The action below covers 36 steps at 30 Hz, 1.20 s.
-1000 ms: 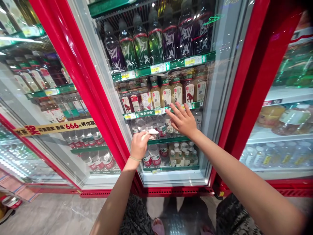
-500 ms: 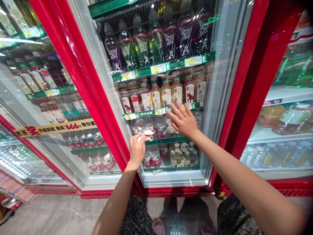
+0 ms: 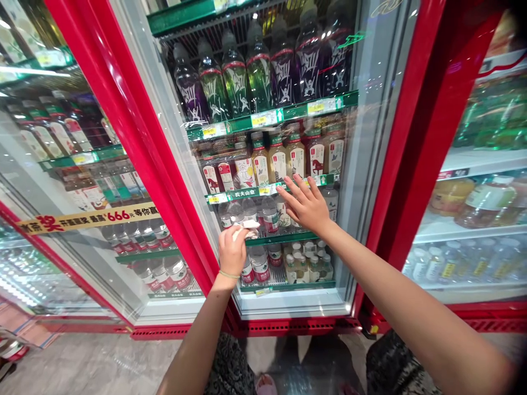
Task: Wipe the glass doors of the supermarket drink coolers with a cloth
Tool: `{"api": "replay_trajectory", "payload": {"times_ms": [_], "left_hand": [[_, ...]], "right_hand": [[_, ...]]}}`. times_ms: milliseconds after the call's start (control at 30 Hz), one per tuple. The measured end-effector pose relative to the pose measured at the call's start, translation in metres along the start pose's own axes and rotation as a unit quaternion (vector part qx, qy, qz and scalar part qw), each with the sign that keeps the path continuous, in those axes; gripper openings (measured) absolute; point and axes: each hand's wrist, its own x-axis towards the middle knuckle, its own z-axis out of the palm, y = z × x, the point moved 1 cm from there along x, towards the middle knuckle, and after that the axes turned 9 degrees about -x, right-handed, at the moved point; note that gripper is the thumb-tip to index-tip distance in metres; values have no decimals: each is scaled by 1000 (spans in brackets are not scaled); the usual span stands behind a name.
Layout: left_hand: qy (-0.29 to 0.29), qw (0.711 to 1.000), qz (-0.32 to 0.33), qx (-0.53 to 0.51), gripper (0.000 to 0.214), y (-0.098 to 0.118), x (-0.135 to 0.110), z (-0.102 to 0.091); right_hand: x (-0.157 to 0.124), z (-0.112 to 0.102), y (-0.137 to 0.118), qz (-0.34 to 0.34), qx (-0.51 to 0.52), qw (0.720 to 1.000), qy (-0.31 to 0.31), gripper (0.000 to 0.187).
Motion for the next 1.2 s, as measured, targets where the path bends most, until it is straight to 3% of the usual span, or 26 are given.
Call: {"api": "replay_trajectory", "payload": {"times_ms": [100,167,400,633,833,900,1100,1200], "left_hand": [[88,995,-42,19,27,-14,20,-11],[105,992,-61,22,26,-14,19,-11],[-19,1000,3,-17,32,11,-23,11],[86,994,-64,18,28,-23,4,-8],[62,995,-72,19,27,-11,-47,2],[50,996,-71,12,29,-7,-52,4],[62,995,-78,-5,32,-5,-8,7],[48,997,-57,-29,40,10,-10,17]], "right_hand": [[0,1,0,6,13,1000,-3,76],[0,1,-1,4,6,1000,2,75],[2,-2,-1,-11,-23,999,23,73],[0,0,0,-7,-11,1000,21,74],[-1,0,0,-11,-16,1000,20,77],[-1,0,0,-15,-28,999,20,79],[-1,1,0,-12,-30,999,17,79],[2,-6,-5,-8,-24,999,26,76]]}}
